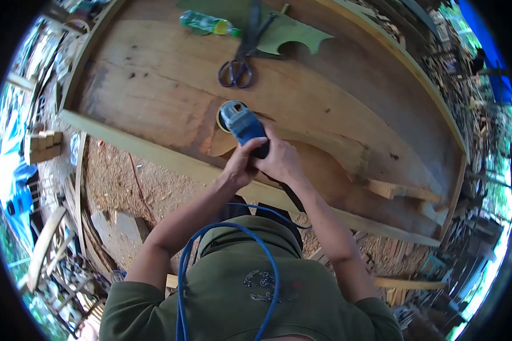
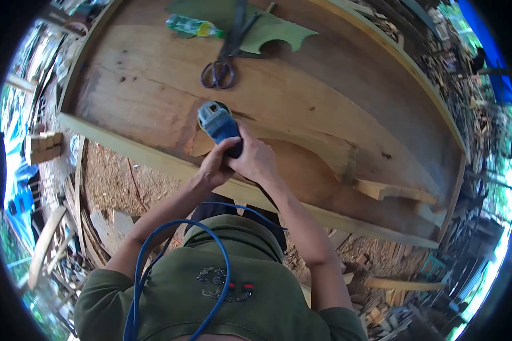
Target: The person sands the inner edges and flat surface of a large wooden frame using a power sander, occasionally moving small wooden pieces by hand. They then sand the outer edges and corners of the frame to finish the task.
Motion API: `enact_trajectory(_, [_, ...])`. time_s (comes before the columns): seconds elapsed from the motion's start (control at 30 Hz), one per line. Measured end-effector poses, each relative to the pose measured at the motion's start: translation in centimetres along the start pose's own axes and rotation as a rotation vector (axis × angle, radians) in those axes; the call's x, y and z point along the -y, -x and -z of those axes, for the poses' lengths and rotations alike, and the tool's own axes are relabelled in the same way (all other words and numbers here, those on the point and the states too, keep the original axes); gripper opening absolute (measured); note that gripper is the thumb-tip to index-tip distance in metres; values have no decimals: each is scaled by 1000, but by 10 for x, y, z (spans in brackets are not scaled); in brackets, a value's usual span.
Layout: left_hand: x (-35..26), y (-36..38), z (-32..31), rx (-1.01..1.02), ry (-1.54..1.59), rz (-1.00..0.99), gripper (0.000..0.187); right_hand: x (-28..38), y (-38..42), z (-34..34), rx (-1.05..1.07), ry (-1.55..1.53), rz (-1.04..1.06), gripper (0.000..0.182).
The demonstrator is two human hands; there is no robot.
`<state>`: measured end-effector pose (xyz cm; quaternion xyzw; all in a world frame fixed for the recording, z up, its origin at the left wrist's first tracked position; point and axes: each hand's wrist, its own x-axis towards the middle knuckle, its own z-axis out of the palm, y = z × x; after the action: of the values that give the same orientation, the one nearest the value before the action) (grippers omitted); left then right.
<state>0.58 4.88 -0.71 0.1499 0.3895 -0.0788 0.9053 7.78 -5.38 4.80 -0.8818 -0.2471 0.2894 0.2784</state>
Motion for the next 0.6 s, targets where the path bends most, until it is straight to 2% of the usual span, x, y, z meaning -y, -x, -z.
enact_trajectory(0.1, [7,-1,-3,60,-8,50,47,-2,5,8,22,29,-25,81])
enact_trajectory(0.17, [20,2,-13,34,-74,0,37,-17,17,10,-10,-13,-42,81])
enact_trajectory(0.27, [47,-7,-32,119,-161,52,43,-43,40,22,-68,-91,-87,81])
enact_trajectory(0.37, [79,-16,-62,237,-246,90,48,-70,66,40,-228,-107,-168,79])
enact_trajectory(0.4, [91,-24,-69,288,-257,95,48,-81,73,45,-212,-98,-158,79])
enact_trajectory(0.47, [114,-38,-86,337,-297,114,47,-107,85,53,-285,-104,-294,80])
enact_trajectory(0.6, [157,-63,-119,390,-384,189,43,-152,106,71,-414,-133,-322,79])
